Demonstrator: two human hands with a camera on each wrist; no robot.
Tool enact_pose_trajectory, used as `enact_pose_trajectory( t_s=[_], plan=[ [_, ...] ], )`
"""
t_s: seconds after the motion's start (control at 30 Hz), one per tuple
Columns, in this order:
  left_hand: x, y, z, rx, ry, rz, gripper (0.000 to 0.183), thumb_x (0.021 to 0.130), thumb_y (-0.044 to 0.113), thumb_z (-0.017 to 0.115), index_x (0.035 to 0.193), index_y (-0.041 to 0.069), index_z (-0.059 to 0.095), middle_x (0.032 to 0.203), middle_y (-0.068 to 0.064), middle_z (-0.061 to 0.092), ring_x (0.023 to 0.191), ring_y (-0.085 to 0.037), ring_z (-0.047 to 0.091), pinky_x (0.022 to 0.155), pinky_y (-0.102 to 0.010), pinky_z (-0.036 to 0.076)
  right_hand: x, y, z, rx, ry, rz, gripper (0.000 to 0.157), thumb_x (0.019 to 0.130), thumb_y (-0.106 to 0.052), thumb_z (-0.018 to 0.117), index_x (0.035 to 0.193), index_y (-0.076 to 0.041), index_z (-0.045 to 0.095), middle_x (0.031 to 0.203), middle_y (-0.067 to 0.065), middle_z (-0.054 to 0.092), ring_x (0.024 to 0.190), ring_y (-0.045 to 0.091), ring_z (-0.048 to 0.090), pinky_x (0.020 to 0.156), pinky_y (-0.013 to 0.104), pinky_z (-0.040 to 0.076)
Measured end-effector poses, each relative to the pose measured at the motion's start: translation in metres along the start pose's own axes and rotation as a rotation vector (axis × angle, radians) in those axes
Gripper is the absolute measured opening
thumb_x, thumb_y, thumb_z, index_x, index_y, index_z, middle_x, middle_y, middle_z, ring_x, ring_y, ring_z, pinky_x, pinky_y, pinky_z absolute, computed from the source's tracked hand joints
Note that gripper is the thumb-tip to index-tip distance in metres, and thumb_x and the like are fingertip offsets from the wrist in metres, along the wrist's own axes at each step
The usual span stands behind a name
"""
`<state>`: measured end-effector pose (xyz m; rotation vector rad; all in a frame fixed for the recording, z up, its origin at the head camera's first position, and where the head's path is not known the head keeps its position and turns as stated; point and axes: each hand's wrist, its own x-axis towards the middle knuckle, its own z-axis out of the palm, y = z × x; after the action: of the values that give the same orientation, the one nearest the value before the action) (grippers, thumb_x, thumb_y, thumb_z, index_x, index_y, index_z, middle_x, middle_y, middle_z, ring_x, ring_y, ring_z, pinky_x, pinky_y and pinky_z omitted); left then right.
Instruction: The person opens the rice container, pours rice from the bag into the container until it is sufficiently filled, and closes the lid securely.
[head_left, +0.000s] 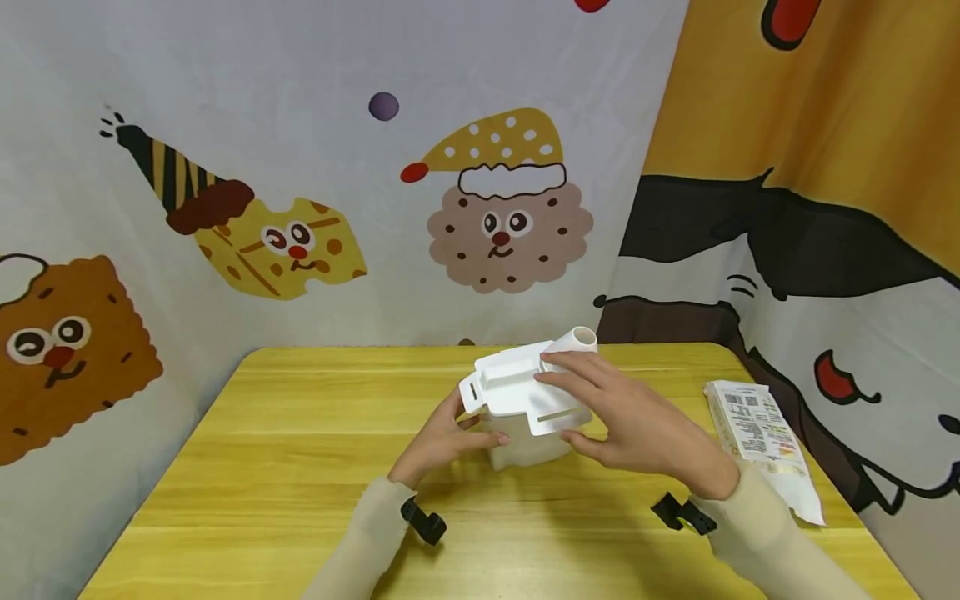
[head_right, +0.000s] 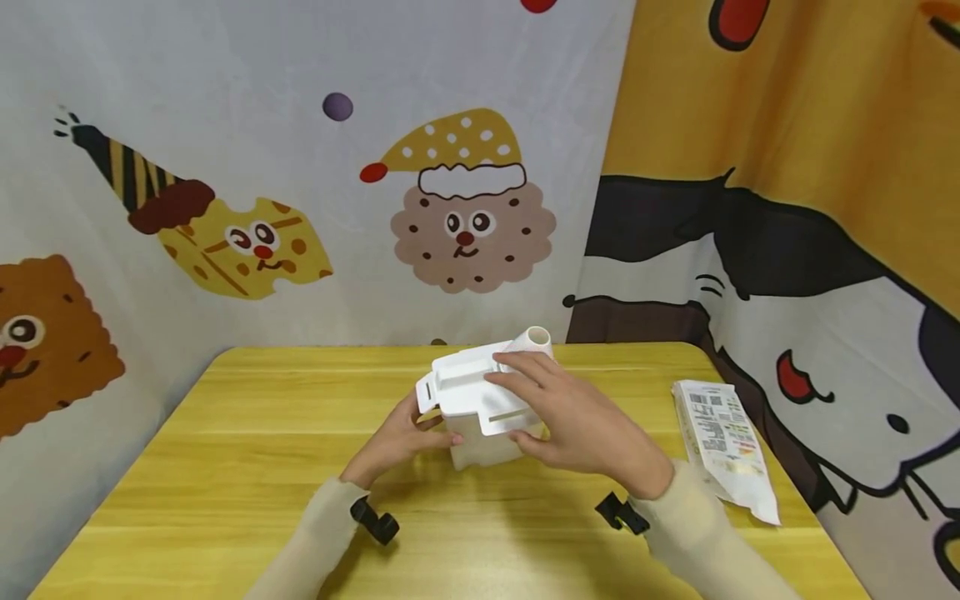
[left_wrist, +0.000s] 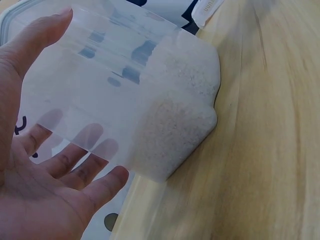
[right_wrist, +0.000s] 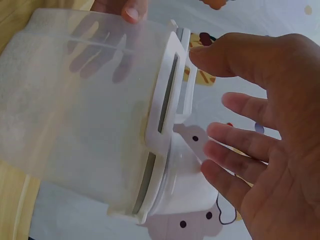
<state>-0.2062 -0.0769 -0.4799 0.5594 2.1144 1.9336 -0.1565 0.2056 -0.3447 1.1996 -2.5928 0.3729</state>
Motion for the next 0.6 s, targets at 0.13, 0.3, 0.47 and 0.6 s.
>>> enact_pose_trajectory(
  t_s=[0.13,0.3,0.47,0.6],
  plan=[
    [0.0,0.0,0.0,-0.002,0.001,0.001,0.088,0.079,0.02,0.091,0.15,0.038,0.042,0.153,0.008,0.048,0.146,-0.018,0.043,0.123,-0.054,0.036,0.004,-0.003,0.002,-0.004,-0.024,-0.013,0.066,0.086,-0.028,0.083,0.145,-0.021,0.055,0.157,0.001,0.046,0.137,0.022,0.052,0.101,0.041,0.058],
    [0.0,0.0,-0.001,0.004,-0.002,-0.001,0.089,0.079,0.02,0.091,0.15,0.037,0.042,0.153,0.008,0.048,0.146,-0.019,0.042,0.123,-0.055,0.035,0.008,-0.006,0.004,-0.02,-0.046,-0.029,0.055,0.084,-0.024,0.085,0.134,-0.014,0.064,0.151,0.003,0.052,0.131,0.021,0.056,0.094,0.035,0.06],
    [-0.001,0.001,-0.001,0.008,0.0,-0.013,0.088,0.078,0.022,0.091,0.15,0.037,0.042,0.153,0.009,0.048,0.146,-0.018,0.042,0.123,-0.056,0.035,0.012,-0.007,0.005,-0.04,-0.059,-0.049,0.045,0.083,-0.018,0.085,0.125,-0.01,0.07,0.137,0.003,0.06,0.12,0.019,0.059,0.088,0.033,0.061],
    [0.0,0.001,0.0,0.006,-0.004,-0.015,0.088,0.079,0.022,0.091,0.15,0.038,0.042,0.153,0.009,0.047,0.147,-0.018,0.041,0.123,-0.056,0.034,0.013,-0.006,0.006,-0.054,-0.061,-0.065,0.042,0.083,-0.015,0.085,0.122,-0.009,0.071,0.13,0.002,0.064,0.116,0.018,0.061,0.088,0.034,0.061]
  ],
)
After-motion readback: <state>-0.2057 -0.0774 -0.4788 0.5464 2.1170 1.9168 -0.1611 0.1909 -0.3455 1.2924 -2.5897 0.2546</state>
